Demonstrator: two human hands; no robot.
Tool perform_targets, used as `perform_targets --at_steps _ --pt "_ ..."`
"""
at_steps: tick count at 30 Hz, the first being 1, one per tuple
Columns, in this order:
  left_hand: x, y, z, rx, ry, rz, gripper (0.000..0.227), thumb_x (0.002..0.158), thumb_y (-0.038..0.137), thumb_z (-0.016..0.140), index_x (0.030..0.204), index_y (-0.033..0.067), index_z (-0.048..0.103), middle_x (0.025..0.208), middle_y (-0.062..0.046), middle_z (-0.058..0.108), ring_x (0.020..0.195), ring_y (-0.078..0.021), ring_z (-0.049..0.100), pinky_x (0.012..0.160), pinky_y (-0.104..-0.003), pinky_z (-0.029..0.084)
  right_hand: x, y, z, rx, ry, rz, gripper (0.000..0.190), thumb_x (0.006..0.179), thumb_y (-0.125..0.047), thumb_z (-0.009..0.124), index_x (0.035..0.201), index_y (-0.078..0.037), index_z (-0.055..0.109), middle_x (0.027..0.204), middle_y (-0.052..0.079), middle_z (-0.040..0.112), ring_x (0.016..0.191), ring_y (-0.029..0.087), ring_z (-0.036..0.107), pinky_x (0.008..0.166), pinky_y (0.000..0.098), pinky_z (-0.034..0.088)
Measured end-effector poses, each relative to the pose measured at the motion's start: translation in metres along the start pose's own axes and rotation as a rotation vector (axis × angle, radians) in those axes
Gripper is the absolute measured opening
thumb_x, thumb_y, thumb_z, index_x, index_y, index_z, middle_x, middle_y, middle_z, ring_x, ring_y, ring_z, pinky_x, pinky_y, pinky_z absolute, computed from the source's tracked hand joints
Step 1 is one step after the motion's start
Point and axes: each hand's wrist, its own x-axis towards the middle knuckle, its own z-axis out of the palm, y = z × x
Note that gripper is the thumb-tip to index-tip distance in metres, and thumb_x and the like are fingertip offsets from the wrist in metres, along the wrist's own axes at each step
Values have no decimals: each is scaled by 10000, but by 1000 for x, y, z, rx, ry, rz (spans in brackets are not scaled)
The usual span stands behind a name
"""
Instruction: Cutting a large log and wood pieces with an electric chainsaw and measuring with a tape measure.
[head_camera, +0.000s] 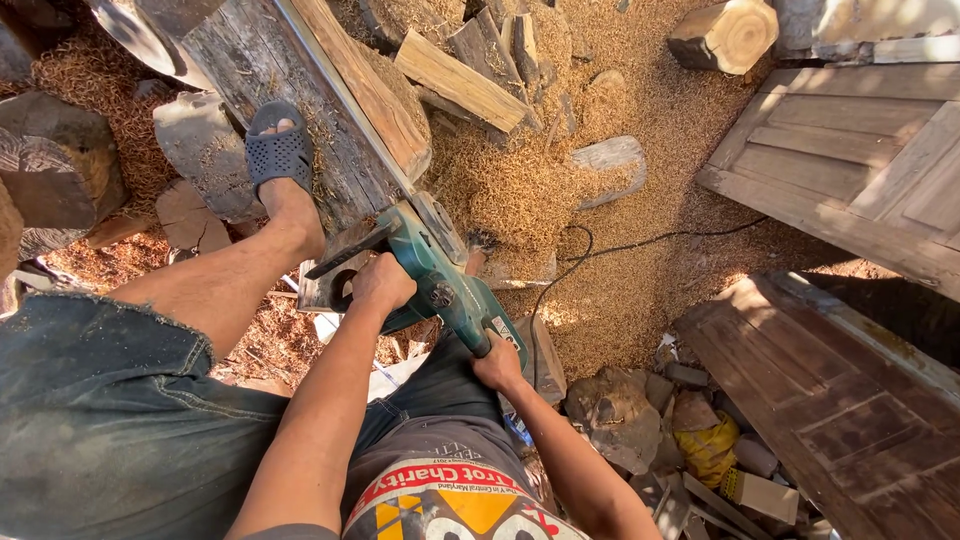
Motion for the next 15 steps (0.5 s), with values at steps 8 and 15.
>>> perform_targets --at_steps 8,15 --pt "11 -4 10 42 -26 18 357 852 191 706 1140 -20 733 1242 -231 710 1133 -356 700 971 -436 548 7 12 11 16 -15 -14 322 735 -143 700 1045 -70 654 974 248 724 1009 449 669 886 503 517" --pt "5 -3 1 -4 -22 21 350 843 189 717 1128 -12 741 1238 -232 708 1132 -366 700 972 -443 550 2 3 5 -5 15 -12 297 758 -162 689 1043 -84 663 992 247 727 1016 447 674 883 503 526"
